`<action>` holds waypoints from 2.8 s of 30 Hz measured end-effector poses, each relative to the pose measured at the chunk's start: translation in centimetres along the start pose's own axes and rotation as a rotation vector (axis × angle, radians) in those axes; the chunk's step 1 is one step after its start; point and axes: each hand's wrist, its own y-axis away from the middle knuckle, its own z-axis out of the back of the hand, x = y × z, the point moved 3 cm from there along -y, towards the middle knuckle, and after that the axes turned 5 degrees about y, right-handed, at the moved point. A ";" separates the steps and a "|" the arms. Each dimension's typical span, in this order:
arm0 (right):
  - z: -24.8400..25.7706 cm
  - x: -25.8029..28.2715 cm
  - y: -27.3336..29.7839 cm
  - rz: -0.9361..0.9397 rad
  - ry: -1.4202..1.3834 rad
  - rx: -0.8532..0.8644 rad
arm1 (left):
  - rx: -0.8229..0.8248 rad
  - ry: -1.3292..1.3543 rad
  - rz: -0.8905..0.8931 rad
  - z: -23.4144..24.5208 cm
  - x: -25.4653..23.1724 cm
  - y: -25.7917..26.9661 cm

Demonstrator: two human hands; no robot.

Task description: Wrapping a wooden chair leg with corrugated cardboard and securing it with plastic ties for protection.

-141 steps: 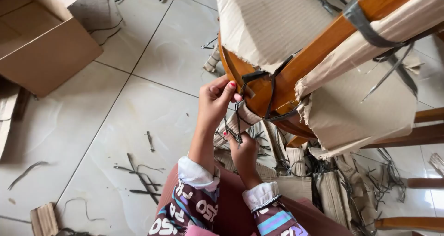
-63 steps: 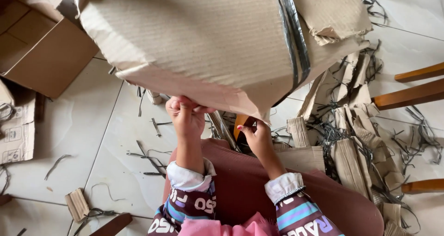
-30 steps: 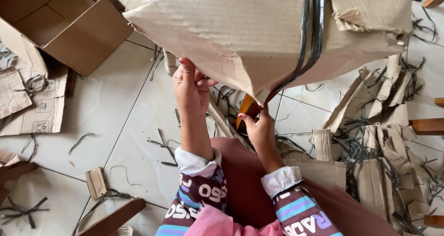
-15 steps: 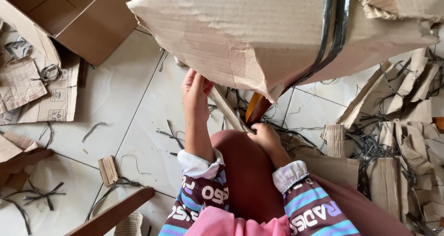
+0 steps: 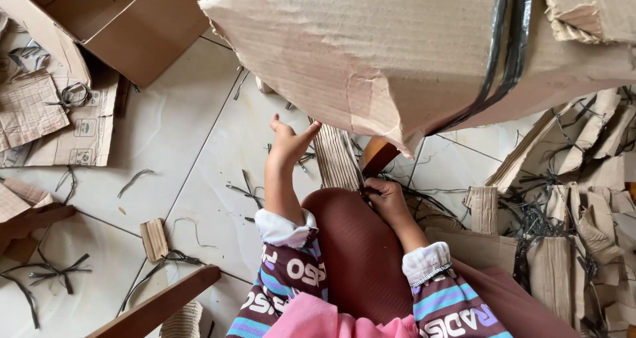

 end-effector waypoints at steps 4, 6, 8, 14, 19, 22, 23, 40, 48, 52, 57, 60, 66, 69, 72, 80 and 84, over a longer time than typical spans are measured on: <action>0.6 -2.2 -0.4 0.055 0.097 0.043 | 0.102 0.123 0.124 -0.7 -0.7 1.4; 0.7 -1.7 -0.4 0.159 0.087 0.009 | 0.117 -0.068 0.156 -1.4 2.5 -1.7; 0.7 -1.6 0.1 0.188 0.107 -0.019 | 0.130 -0.069 0.181 -0.7 0.7 0.5; 0.8 -1.0 0.4 0.174 0.244 -0.079 | 0.401 0.203 0.199 -1.0 -5.7 7.4; 0.5 4.8 1.8 0.001 0.323 -0.058 | 0.484 0.232 0.022 -1.1 -2.1 6.2; 1.0 6.2 3.2 -0.009 0.362 -0.082 | 0.293 -0.004 -0.248 -0.7 -3.1 9.3; 1.7 8.0 4.0 -0.044 0.426 -0.208 | 0.230 -0.191 -0.318 -0.8 -3.9 11.1; 12.1 25.6 12.0 0.604 0.457 -0.662 | 0.783 -0.724 -0.382 -6.2 -10.4 22.9; 12.1 26.1 7.5 0.802 0.441 -0.358 | 0.520 -0.124 -0.593 -6.3 -12.7 18.5; 9.1 21.6 3.7 0.767 0.304 -0.297 | 0.570 0.046 -0.663 -5.3 -13.9 18.4; 8.1 16.9 2.4 0.613 0.123 -0.184 | 0.557 0.199 -1.046 -5.4 -12.3 16.2; 7.9 17.4 1.8 0.628 0.172 -0.130 | 0.588 0.144 -1.041 -5.7 -10.3 15.0; 7.5 18.8 1.2 0.671 0.258 -0.055 | 0.546 0.131 -1.041 -5.4 -15.4 17.8; 7.7 22.4 1.5 0.602 0.227 -0.215 | 0.361 0.141 -1.046 -5.1 -15.2 17.1; 8.3 19.7 2.6 0.243 0.215 -0.613 | 0.104 0.141 -1.023 -6.4 -12.1 14.2; 13.8 17.4 4.5 0.295 0.000 -0.988 | 0.012 0.167 -1.098 -6.6 -12.5 14.9; 15.3 18.0 5.4 0.350 -0.001 -0.946 | -0.067 0.107 -1.104 -6.9 -13.2 15.2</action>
